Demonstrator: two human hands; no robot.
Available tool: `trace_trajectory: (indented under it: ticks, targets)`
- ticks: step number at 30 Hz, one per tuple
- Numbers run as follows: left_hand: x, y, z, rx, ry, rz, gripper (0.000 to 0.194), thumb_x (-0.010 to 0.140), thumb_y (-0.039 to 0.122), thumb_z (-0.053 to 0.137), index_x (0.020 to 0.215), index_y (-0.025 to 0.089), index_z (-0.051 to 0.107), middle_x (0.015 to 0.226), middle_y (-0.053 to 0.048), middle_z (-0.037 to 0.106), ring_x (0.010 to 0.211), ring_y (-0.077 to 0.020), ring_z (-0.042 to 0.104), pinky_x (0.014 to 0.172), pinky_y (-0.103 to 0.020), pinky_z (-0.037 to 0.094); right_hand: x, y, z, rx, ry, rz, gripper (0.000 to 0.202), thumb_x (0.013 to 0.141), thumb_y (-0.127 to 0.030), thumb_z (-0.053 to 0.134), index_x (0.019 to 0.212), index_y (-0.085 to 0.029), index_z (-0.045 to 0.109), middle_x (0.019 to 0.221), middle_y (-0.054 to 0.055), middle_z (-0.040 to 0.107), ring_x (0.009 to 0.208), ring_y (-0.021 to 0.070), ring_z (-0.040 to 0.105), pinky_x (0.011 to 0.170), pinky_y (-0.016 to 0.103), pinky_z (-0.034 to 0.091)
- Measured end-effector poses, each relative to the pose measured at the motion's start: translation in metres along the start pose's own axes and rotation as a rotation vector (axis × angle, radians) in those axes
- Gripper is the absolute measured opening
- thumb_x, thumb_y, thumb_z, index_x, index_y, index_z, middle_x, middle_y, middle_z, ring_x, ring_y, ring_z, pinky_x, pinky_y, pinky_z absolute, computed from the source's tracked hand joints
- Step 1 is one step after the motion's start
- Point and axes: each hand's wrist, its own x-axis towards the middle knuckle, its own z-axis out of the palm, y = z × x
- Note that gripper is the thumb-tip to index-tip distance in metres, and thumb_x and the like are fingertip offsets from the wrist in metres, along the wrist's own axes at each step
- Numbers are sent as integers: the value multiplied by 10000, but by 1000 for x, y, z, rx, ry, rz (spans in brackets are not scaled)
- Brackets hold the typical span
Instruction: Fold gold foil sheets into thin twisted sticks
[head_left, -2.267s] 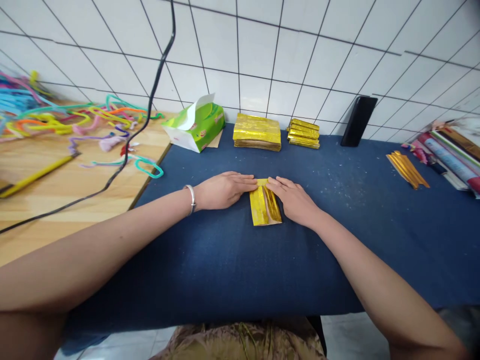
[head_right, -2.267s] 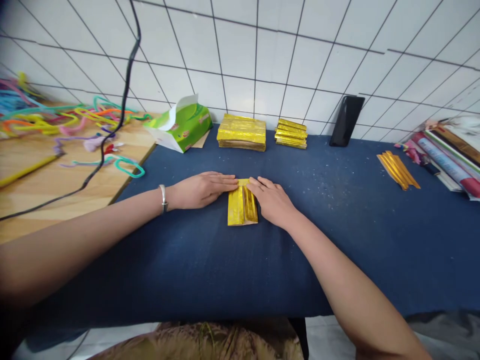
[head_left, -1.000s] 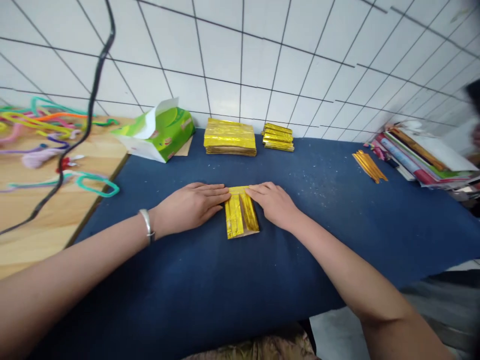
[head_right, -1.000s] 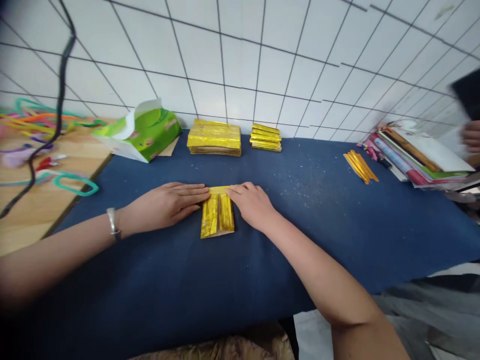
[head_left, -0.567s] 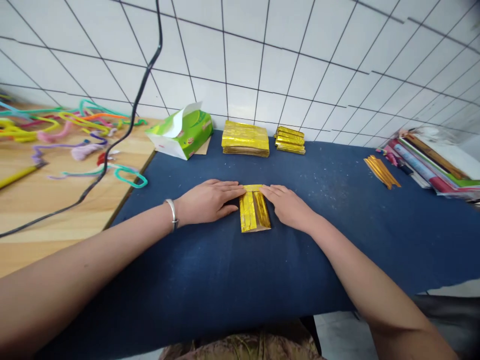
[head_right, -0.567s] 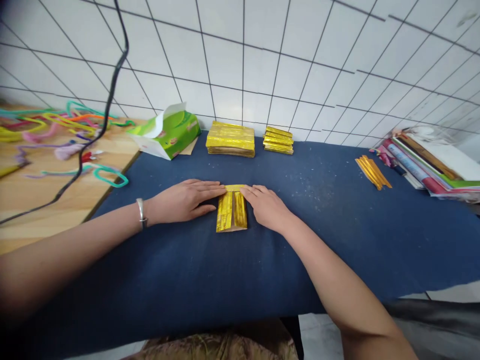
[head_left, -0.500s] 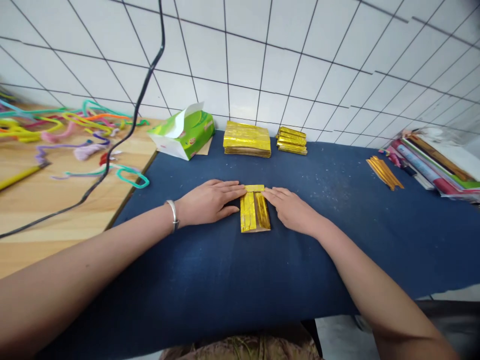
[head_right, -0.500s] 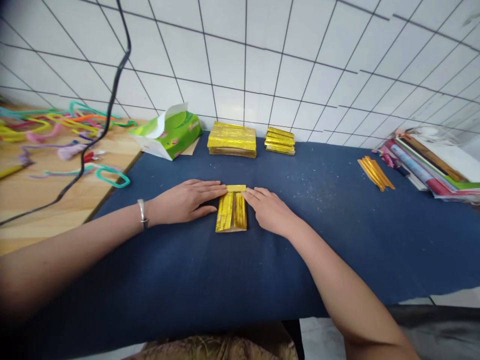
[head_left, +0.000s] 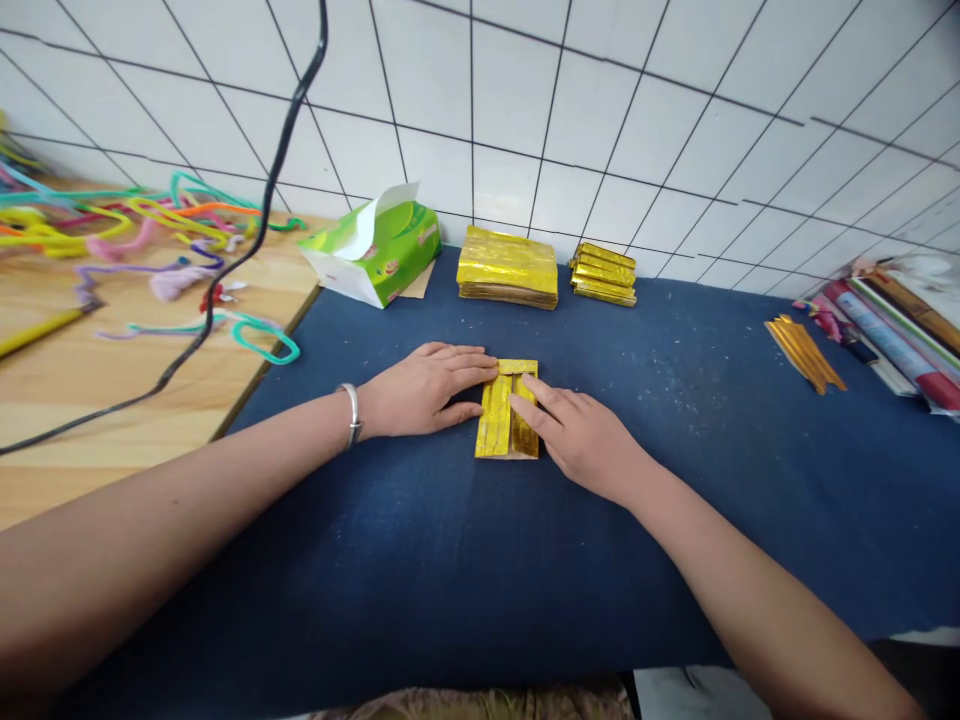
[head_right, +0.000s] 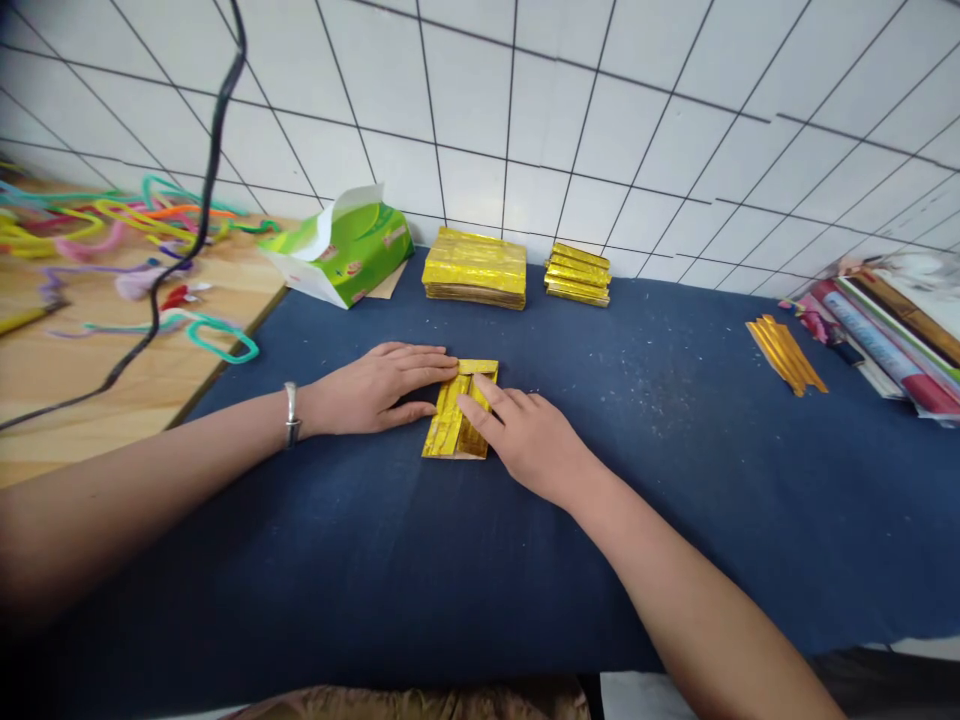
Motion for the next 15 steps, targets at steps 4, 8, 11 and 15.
trace_trajectory:
  ticks: [4, 8, 11, 15]
  targets:
    - [-1, 0, -1, 0, -11, 13, 551, 884, 463, 397, 1387, 249, 330, 1418, -40, 397, 1334, -218, 297, 1073, -390, 218, 0, 1, 1, -27, 56, -12, 449, 903, -137, 346, 1341, -222, 390, 1413, 114, 380, 1140, 245, 476, 873, 437, 442]
    - [-2, -2, -3, 3, -35, 26, 571, 887, 471, 385, 1402, 241, 298, 1440, -39, 361, 1351, -216, 263, 1077, -383, 209, 1, 2, 0, -6, 82, -56, 377, 903, -157, 354, 1253, -181, 493, 1287, 114, 510, 1106, 241, 474, 857, 414, 434]
    - [-3, -2, -4, 7, -53, 34, 561, 889, 470, 383, 1399, 251, 303, 1450, -30, 344, 1358, -214, 247, 1085, -383, 192, 1, 4, 1, 39, 88, -112, 306, 900, -172, 380, 1132, -185, 579, 1158, 82, 595, 1045, 223, 492, 840, 393, 428]
    - [-3, -1, -2, 9, -50, 27, 525, 902, 481, 353, 1376, 255, 350, 1446, -31, 351, 1358, -217, 247, 1088, -393, 182, 0, 6, 5, 83, 106, -127, 266, 897, -180, 402, 1059, -186, 613, 1079, 67, 629, 1000, 207, 513, 817, 374, 422]
